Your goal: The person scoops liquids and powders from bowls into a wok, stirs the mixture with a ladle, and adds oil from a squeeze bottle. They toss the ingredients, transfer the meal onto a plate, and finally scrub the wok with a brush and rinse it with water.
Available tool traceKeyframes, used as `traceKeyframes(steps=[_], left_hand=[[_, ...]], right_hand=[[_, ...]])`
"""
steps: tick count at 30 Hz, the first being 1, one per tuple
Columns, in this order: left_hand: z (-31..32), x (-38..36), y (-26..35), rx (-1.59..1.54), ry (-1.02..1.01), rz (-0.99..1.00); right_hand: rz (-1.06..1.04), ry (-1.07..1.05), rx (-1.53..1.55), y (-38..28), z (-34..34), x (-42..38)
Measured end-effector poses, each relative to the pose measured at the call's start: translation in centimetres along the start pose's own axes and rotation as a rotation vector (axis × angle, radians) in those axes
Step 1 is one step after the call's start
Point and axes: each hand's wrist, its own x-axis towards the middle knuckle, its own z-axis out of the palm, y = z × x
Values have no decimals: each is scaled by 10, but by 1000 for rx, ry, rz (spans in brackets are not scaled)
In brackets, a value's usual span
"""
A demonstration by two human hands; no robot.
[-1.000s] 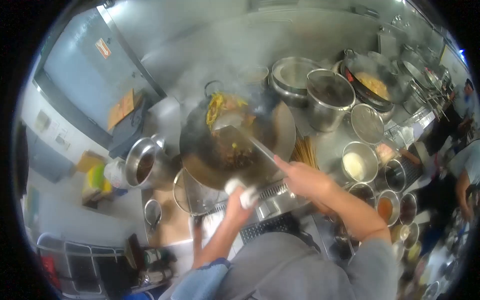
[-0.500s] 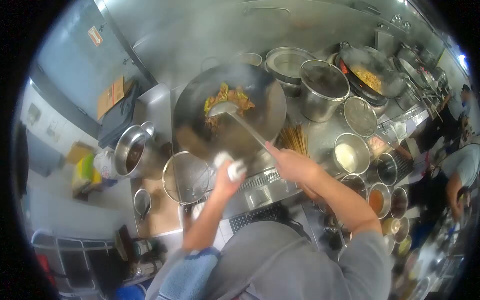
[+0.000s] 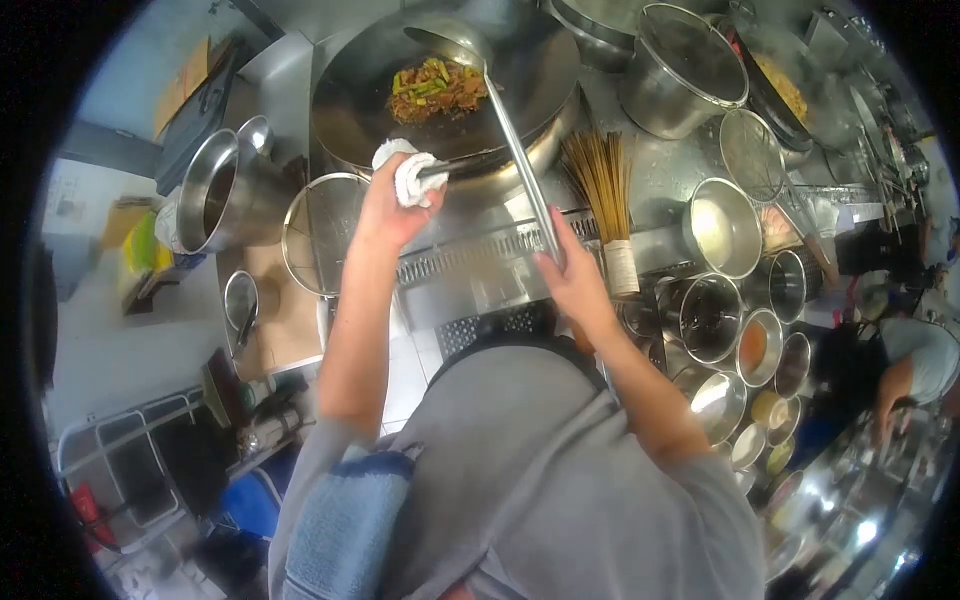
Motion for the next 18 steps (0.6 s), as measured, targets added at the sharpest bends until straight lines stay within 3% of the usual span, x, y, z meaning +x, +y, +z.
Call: traceKeyframes(steps=[3,6,7,8,9,10,12,14,17,18], left_hand=[[5,-12,-8,-75,113,34],[-3,-52,-20,-93,69,70],[-4,-75,-28,242,74,227],[-9,-93,-36,297,134,208],[-13,-111,-43,350,192,185],[-20,-120,-48,127,297,-27],[-20,-147,-59,218,373,-84],[-56,-155,-79,201,282,-92],[-46,-172,-95,300,325,104],[-43,-174,-96,237,371,82]], right_hand=[[447,-94,340,-45,-11,6],[396,-17,807,-56,-37,25],[418,12,912,-63,-53,39],[375,31,995,-59,-66,54],[366,50,1022,-55,-79,75],[354,70,1048,-53,-92,99],[263,107,996,-36,-112,151],[209,129,940,-2,-125,204],[234,245,785,35,-136,266],[271,274,714,41,-136,280]])
